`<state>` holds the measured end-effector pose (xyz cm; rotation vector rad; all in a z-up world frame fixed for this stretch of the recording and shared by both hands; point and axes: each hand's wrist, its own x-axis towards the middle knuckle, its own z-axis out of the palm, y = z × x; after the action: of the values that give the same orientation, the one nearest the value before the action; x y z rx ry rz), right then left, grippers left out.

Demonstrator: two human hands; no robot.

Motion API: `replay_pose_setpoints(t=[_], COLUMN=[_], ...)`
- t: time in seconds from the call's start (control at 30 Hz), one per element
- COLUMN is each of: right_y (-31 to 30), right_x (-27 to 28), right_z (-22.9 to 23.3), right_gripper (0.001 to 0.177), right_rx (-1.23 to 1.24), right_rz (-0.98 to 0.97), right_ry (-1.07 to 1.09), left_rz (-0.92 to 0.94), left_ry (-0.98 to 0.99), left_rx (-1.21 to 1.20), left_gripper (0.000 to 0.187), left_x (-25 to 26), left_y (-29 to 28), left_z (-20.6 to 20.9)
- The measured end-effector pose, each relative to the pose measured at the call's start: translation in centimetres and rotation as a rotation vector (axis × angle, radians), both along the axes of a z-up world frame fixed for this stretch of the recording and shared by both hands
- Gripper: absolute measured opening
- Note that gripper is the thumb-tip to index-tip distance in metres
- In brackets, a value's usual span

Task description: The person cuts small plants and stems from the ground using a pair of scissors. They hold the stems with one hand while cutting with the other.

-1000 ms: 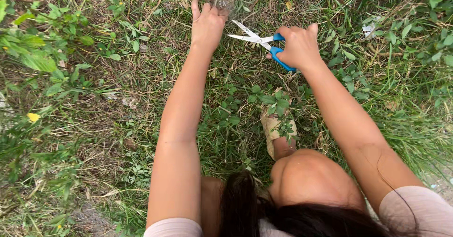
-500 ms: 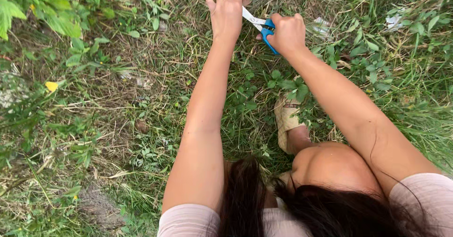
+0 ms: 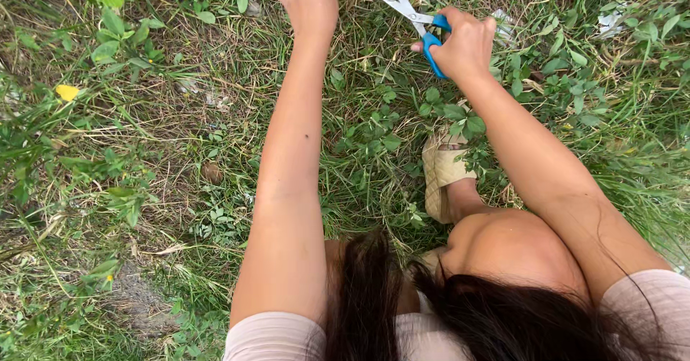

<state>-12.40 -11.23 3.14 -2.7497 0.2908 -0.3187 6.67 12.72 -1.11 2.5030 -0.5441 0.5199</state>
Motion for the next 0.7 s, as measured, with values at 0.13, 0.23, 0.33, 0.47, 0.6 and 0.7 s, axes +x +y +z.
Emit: replay_pose_setpoints(t=[0.13,0.23,0.33,0.47,0.6,0.7], right_y=[-0.1,-0.5,-1.8,-2.6,-3.4,-3.9], right_x=[-0.3,0.0,0.1,-0.9,-2.1,-2.8], right_z=[-1.1,-1.7,-0.9,0.4,0.7,0.3], right_gripper=[0.071,0.068,0.074,0.064,0.062,0.062], right_rx=[0.002,0.117,0.331,0.196,0.029,-0.005], right_rz=[0.005,-0.066,-0.252,-0.132,0.034,0.095], right_ry=[-0.067,-0.002,0.062,0.029,-0.04,-0.013], left_rz=[-0.067,-0.142,-0.21,-0.328,-0.423,-0.414], left_ry=[-0.058,0.031,0.235,0.33,0.212,0.145], left_rx=[0.008,0.085,0.185,0.189,0.18,0.214], left_gripper=[0.051,0.048,0.033,0.029,0.052,0.019], left_x=[-1.5,-2.7,-3.1,-3.2,-5.3,-5.5], left_y=[1.0,0.1,-0.7,-2.6,-4.2,-4.5], left_z=[0.7,1.3,0.9,-0.3,-1.4,-2.2])
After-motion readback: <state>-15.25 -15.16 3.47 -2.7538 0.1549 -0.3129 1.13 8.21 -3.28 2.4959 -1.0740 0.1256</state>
